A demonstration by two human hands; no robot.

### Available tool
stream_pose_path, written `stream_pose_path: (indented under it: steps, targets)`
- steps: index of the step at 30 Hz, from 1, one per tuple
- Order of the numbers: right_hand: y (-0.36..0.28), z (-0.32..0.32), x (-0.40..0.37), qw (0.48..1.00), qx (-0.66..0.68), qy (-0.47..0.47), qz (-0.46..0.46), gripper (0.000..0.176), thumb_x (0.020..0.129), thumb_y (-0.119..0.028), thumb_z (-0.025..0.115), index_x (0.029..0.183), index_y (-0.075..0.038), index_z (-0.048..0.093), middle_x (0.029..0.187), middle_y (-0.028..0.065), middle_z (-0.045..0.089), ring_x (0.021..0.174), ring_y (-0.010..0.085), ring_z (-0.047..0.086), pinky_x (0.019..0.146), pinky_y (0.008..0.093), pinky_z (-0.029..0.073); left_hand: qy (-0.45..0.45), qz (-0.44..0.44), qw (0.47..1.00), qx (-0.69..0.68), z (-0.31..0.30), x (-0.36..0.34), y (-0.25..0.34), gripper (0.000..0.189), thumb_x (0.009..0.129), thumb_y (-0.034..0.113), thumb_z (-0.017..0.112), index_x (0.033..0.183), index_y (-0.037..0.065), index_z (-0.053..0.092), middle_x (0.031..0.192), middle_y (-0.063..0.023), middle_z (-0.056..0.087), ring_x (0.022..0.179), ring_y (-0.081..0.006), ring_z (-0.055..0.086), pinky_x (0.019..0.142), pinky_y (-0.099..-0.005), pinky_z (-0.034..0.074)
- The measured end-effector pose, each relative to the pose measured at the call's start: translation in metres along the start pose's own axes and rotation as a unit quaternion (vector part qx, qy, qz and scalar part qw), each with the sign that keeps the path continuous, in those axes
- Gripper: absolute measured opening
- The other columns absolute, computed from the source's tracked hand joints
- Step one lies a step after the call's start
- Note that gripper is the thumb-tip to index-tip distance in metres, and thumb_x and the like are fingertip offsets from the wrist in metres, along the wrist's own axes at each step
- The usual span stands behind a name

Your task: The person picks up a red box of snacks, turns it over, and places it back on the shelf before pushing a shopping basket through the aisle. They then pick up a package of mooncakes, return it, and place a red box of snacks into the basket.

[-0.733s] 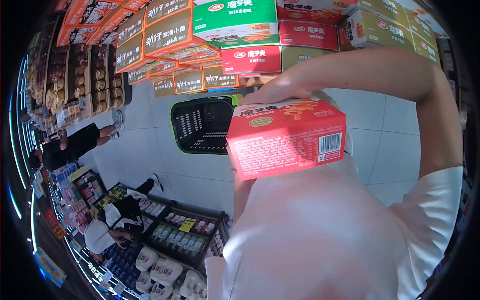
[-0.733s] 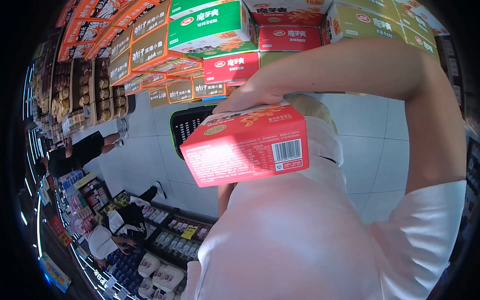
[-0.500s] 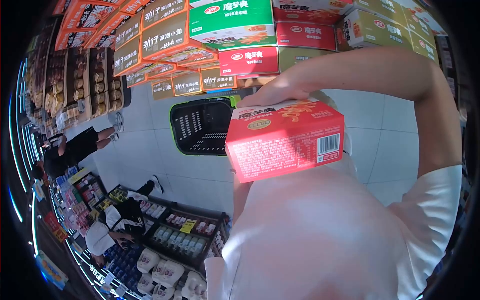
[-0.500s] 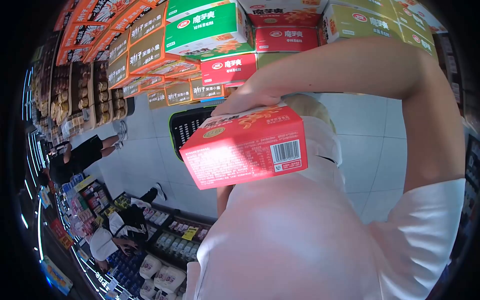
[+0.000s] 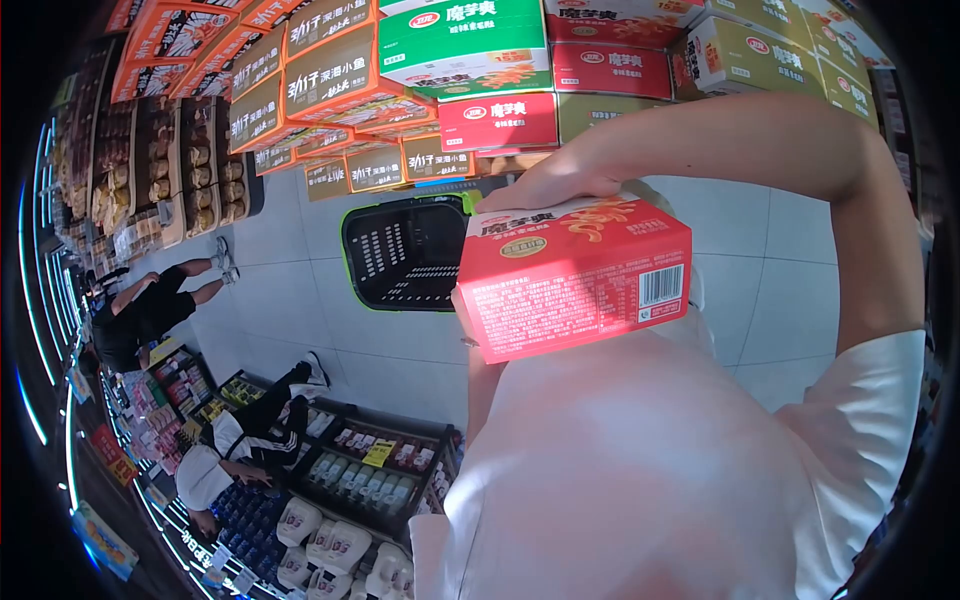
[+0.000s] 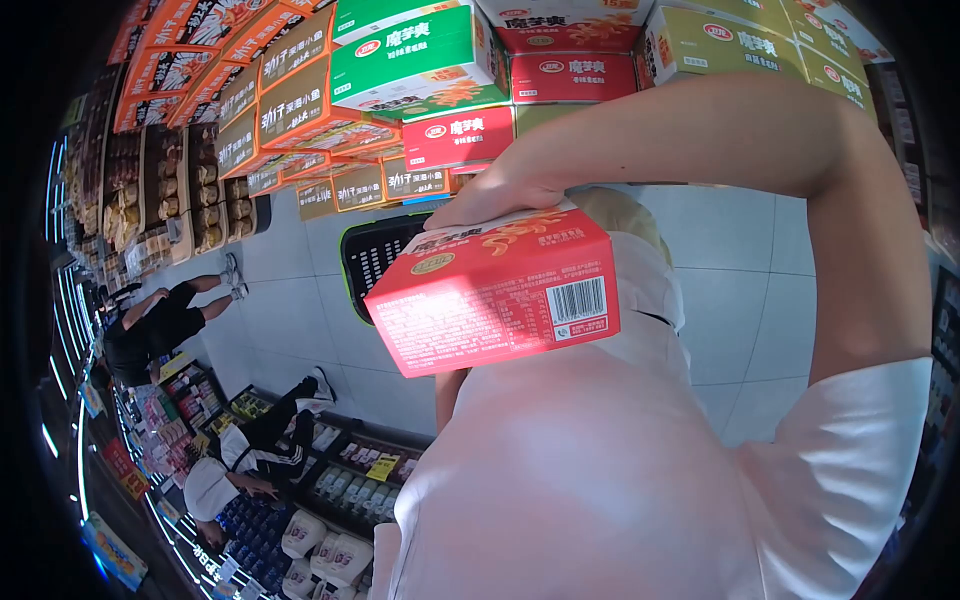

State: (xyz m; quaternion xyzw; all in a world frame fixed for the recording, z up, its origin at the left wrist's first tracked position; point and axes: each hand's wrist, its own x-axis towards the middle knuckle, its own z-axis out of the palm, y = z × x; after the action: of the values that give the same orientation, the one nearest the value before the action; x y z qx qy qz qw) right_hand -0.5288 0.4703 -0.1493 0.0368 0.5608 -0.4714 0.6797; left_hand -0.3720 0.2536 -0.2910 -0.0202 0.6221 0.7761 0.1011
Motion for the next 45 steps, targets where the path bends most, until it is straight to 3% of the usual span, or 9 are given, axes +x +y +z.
stream_pose_path:
  steps: [1, 4, 11, 13, 16, 25, 31, 38, 45]
  targets:
    - [0.0, 0.0, 0.001, 1.0, -0.005, 0.002, 0.006, 0.079, 0.083, -0.064, 0.056, 0.143, -0.025, 0.023, 0.134, 0.009, 0.041, 0.122, 0.0128, 0.049, 0.091, 0.0327, 0.047, 0.019, -0.018, 1.0, -0.005, -0.004, -0.002, -0.008, 0.021, 0.097, 0.02, 0.053, 0.081, 0.009, 0.045, 0.075, 0.0051, 0.049, 0.071, -0.0039, 0.042, 0.063, -0.0209, 0.037]
    - [-0.004, 0.004, -0.008, 0.998, -0.015, 0.063, 0.013, 0.078, 0.083, -0.064, 0.055, 0.143, -0.025, 0.023, 0.136, 0.0086, 0.04, 0.123, 0.0134, 0.048, 0.093, 0.0335, 0.046, 0.035, -0.002, 0.999, -0.008, 0.029, 0.004, 0.047, 0.022, 0.099, 0.022, 0.052, 0.082, 0.009, 0.046, 0.074, 0.0051, 0.049, 0.07, -0.004, 0.042, 0.063, -0.0209, 0.037]
    - [-0.001, 0.005, -0.01, 0.998, -0.015, 0.057, 0.001, 0.075, 0.084, -0.063, 0.056, 0.141, -0.026, 0.027, 0.134, 0.0088, 0.04, 0.127, 0.0165, 0.046, 0.093, 0.0348, 0.046, 0.055, -0.003, 0.998, -0.012, 0.032, 0.004, 0.051, 0.025, 0.1, 0.027, 0.051, 0.084, 0.008, 0.049, 0.075, 0.0044, 0.051, 0.072, -0.0042, 0.045, 0.064, -0.0218, 0.039]
    - [0.001, 0.004, -0.005, 0.999, -0.002, 0.053, 0.007, 0.073, 0.084, -0.063, 0.056, 0.14, -0.026, 0.028, 0.131, 0.0089, 0.041, 0.127, 0.0174, 0.045, 0.093, 0.0351, 0.047, -0.03, 0.011, 0.999, -0.005, 0.009, 0.002, 0.028, 0.024, 0.1, 0.025, 0.05, 0.084, 0.008, 0.049, 0.076, 0.0041, 0.052, 0.073, -0.0045, 0.046, 0.065, -0.0224, 0.041]
    - [0.006, 0.0, 0.002, 1.0, -0.02, 0.02, -0.004, 0.07, 0.084, -0.062, 0.056, 0.138, -0.025, 0.029, 0.127, 0.0087, 0.043, 0.126, 0.0169, 0.047, 0.092, 0.0343, 0.047, 0.024, -0.011, 0.999, -0.036, 0.028, 0.0, 0.042, 0.023, 0.101, 0.023, 0.048, 0.085, 0.008, 0.05, 0.077, 0.0036, 0.052, 0.073, -0.005, 0.047, 0.067, -0.0223, 0.041]
    - [0.008, 0.0, 0.0, 1.0, -0.02, -0.001, 0.004, 0.065, 0.09, -0.063, 0.047, 0.137, -0.02, 0.034, 0.131, 0.0084, 0.047, 0.121, 0.0139, 0.052, 0.09, 0.0324, 0.05, 0.029, 0.003, 1.0, -0.008, 0.032, 0.001, 0.053, 0.022, 0.101, 0.024, 0.05, 0.09, 0.005, 0.055, 0.081, 0.0017, 0.055, 0.077, -0.0058, 0.048, 0.07, -0.0228, 0.042]
    - [0.007, 0.003, -0.002, 0.999, -0.033, -0.021, 0.006, 0.057, 0.095, -0.06, 0.036, 0.128, -0.015, 0.049, 0.121, 0.0071, 0.057, 0.114, 0.0095, 0.056, 0.087, 0.0302, 0.051, 0.05, -0.066, 0.996, -0.022, 0.022, -0.002, 0.046, 0.015, 0.097, 0.019, 0.054, 0.098, 0.004, 0.057, 0.088, -0.0016, 0.059, 0.08, -0.0091, 0.055, 0.072, -0.025, 0.047]
    - [0.007, 0.005, 0.001, 0.999, -0.04, -0.021, 0.019, 0.061, 0.095, -0.062, 0.034, 0.129, -0.014, 0.049, 0.124, 0.0075, 0.056, 0.115, 0.0095, 0.056, 0.089, 0.0306, 0.051, 0.096, -0.19, 0.973, -0.091, 0.016, -0.004, 0.043, 0.019, 0.092, 0.012, 0.059, 0.107, 0.001, 0.059, 0.095, -0.0054, 0.064, 0.083, -0.013, 0.062, 0.075, -0.0275, 0.052]
    - [0.01, 0.005, 0.003, 0.999, -0.038, -0.029, 0.012, 0.062, 0.095, -0.062, 0.034, 0.132, -0.014, 0.048, 0.131, 0.0071, 0.053, 0.119, 0.0108, 0.053, 0.091, 0.0315, 0.05, 0.11, -0.213, 0.964, -0.115, 0.011, -0.006, 0.034, 0.025, 0.088, 0.006, 0.062, 0.113, 0.0, 0.061, 0.101, -0.0083, 0.068, 0.086, -0.0154, 0.067, 0.076, -0.0289, 0.056]
